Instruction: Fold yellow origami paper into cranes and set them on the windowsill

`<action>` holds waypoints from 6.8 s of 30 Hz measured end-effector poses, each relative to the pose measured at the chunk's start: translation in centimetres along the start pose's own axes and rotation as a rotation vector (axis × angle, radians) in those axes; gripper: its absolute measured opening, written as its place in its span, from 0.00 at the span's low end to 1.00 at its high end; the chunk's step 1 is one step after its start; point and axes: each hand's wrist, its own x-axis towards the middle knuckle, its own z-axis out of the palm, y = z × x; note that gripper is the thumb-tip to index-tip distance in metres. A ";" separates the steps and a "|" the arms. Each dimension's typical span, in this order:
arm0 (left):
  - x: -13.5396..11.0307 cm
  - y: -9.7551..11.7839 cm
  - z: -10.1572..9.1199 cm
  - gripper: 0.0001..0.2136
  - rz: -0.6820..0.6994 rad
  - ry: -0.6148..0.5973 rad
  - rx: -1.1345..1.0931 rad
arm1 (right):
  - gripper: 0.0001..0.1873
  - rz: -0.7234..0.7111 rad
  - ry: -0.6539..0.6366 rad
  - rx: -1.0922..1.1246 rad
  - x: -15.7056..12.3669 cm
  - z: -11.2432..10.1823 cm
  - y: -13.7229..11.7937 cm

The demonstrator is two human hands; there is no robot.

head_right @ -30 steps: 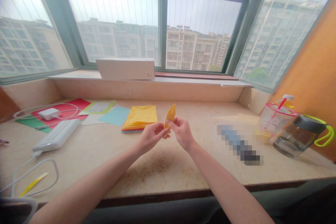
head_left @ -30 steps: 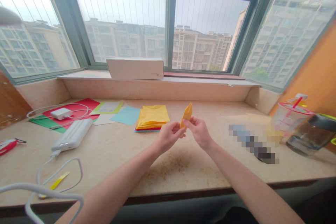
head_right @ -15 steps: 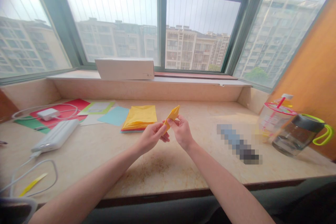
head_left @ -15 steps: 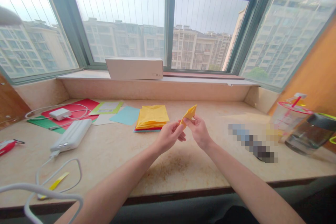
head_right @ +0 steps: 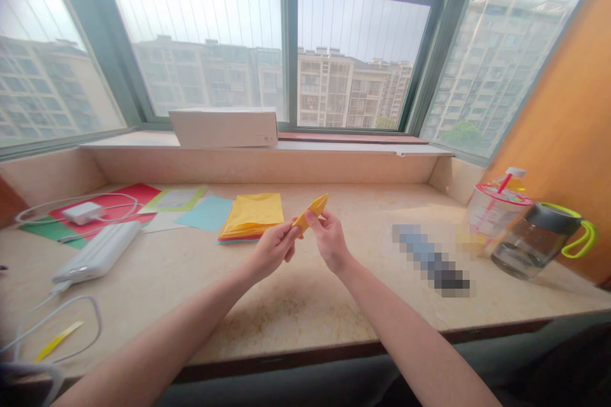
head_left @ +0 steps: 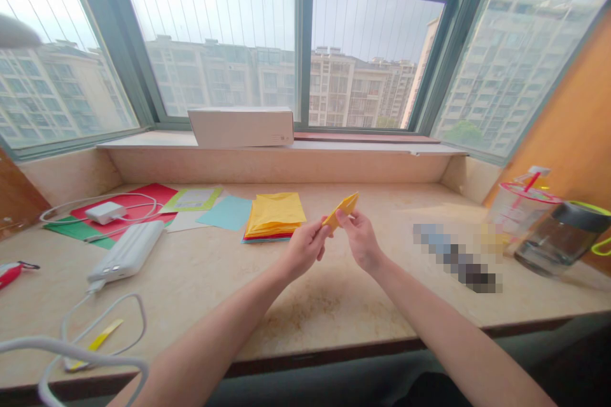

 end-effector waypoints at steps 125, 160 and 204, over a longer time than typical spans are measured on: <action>0.1 -0.4 -0.9 0.14 0.220 0.177 -0.130 | 0.08 -0.379 -0.096 -0.460 -0.5 -1.2 -0.8; 0.5 -0.3 -0.9 0.09 0.084 0.365 -0.241 | 0.11 -0.057 -0.031 -0.077 -0.5 -0.1 0.5; 0.9 -0.6 -0.8 0.14 0.107 0.223 -0.469 | 0.15 -0.130 -0.045 -0.048 -0.1 -0.6 0.9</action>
